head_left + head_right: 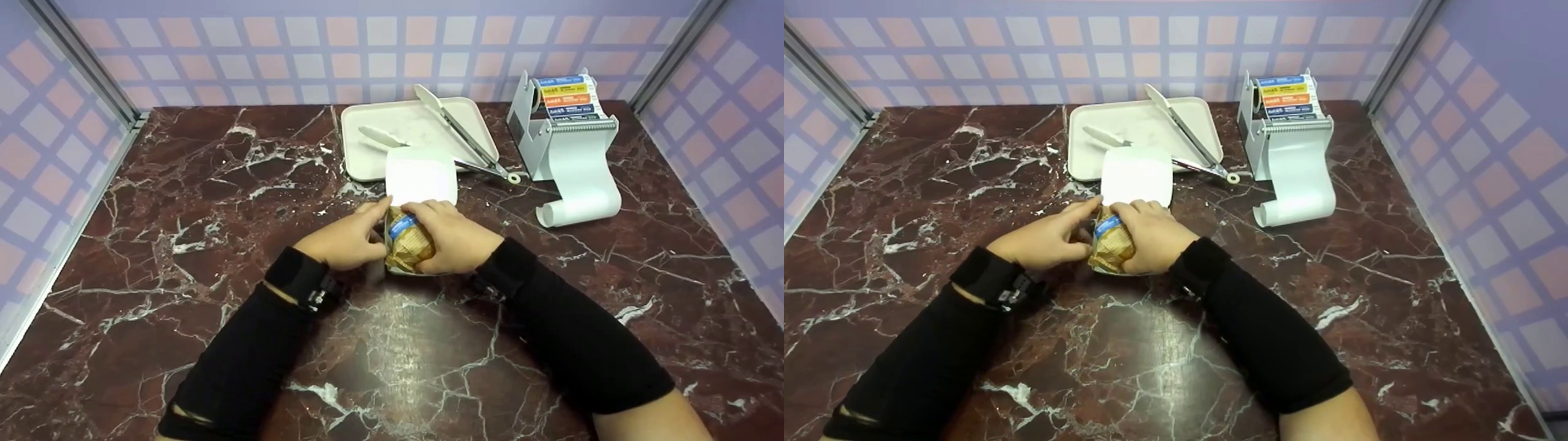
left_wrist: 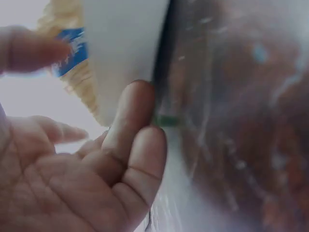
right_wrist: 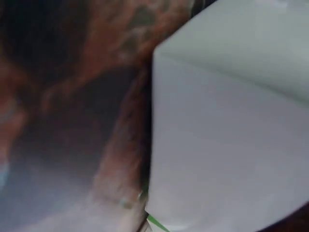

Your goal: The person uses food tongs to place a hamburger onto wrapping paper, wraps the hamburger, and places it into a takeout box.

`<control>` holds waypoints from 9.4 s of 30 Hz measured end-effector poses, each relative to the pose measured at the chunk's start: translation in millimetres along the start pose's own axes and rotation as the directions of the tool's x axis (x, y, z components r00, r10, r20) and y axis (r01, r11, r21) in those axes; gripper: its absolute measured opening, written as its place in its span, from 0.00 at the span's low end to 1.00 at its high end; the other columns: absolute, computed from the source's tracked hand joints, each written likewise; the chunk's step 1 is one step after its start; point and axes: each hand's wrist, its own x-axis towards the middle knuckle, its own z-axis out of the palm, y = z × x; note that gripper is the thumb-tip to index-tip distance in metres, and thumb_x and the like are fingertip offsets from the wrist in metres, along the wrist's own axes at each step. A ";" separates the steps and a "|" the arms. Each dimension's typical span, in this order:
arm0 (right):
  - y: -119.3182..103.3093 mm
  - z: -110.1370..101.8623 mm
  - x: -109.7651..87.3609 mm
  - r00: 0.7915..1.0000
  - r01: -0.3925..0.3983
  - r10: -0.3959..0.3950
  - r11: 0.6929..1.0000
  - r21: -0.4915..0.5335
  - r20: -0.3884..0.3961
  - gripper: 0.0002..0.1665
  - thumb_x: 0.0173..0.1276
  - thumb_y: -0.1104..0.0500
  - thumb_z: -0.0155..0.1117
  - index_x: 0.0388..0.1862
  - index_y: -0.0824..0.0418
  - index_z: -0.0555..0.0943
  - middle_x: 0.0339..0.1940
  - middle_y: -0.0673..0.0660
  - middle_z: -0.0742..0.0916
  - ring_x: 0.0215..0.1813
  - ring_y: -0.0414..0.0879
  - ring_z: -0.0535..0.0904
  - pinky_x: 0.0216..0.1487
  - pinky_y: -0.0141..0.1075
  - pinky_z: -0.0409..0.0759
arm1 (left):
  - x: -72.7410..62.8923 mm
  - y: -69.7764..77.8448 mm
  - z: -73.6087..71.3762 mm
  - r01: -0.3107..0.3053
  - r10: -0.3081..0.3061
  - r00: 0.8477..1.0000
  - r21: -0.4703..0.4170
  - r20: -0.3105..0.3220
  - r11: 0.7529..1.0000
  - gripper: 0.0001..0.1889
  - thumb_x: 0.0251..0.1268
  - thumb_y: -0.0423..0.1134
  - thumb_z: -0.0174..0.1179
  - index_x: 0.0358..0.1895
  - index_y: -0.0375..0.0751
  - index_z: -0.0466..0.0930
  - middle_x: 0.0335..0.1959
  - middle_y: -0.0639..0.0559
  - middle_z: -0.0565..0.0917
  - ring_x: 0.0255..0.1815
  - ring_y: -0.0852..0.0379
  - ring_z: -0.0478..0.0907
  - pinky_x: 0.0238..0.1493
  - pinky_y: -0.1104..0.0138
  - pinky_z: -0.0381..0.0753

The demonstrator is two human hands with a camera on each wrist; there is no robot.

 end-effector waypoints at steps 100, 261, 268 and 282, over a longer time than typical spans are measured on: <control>55.5 -33.4 13.0 0.912 -0.271 0.371 0.865 0.423 -0.175 0.34 0.82 0.55 0.56 0.79 0.70 0.62 0.71 0.70 0.80 0.72 0.61 0.78 0.76 0.51 0.75 | 11.6 24.3 20.0 0.164 -0.152 0.979 0.089 -0.134 0.982 0.53 0.51 0.63 0.77 0.83 0.60 0.62 0.60 0.49 0.70 0.52 0.49 0.78 0.59 0.52 0.83; 6.6 -2.5 -4.8 0.970 -0.167 0.168 0.986 0.020 -0.176 0.57 0.70 0.49 0.74 0.82 0.71 0.51 0.84 0.81 0.48 0.81 0.68 0.64 0.84 0.52 0.64 | 14.0 26.2 19.2 0.231 -0.217 0.935 0.016 -0.279 0.973 0.63 0.60 0.48 0.77 0.88 0.52 0.38 0.78 0.36 0.66 0.58 0.46 0.81 0.63 0.52 0.84; 5.4 -1.7 -5.9 0.971 -0.163 0.161 0.987 0.004 -0.178 0.57 0.71 0.49 0.72 0.82 0.72 0.50 0.84 0.82 0.47 0.79 0.69 0.67 0.82 0.53 0.67 | 14.3 27.2 19.5 0.235 -0.221 0.934 0.017 -0.280 0.972 0.63 0.60 0.48 0.77 0.88 0.52 0.36 0.78 0.35 0.67 0.56 0.46 0.81 0.62 0.53 0.85; 2.7 -1.1 -4.9 0.971 -0.153 0.147 0.988 -0.020 -0.187 0.62 0.67 0.47 0.74 0.82 0.75 0.48 0.82 0.85 0.48 0.79 0.68 0.68 0.81 0.51 0.69 | 14.9 25.0 20.6 0.208 -0.191 0.937 0.027 -0.293 0.978 0.63 0.58 0.48 0.78 0.88 0.49 0.39 0.76 0.34 0.69 0.64 0.43 0.78 0.68 0.50 0.81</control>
